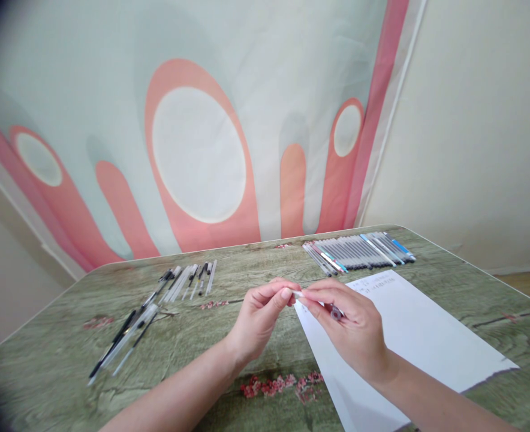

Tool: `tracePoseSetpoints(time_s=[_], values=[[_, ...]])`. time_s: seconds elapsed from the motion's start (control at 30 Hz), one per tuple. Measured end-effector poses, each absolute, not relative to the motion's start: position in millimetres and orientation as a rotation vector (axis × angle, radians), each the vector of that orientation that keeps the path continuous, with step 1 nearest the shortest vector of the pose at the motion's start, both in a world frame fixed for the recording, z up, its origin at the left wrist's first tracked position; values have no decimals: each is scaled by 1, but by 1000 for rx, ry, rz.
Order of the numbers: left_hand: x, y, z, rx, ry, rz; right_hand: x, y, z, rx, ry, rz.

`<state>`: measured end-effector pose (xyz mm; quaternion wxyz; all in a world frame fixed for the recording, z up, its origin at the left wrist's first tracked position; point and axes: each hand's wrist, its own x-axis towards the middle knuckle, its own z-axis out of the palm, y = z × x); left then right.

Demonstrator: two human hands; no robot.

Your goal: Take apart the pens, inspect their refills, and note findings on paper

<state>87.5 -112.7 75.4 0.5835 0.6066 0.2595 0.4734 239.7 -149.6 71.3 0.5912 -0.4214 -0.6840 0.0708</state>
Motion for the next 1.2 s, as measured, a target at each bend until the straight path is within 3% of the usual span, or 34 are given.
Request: tracePoseSetpoints(time_s=[1.2], values=[[91, -110, 68, 1389, 624, 1100, 239, -144, 68, -1062, -1537, 273]])
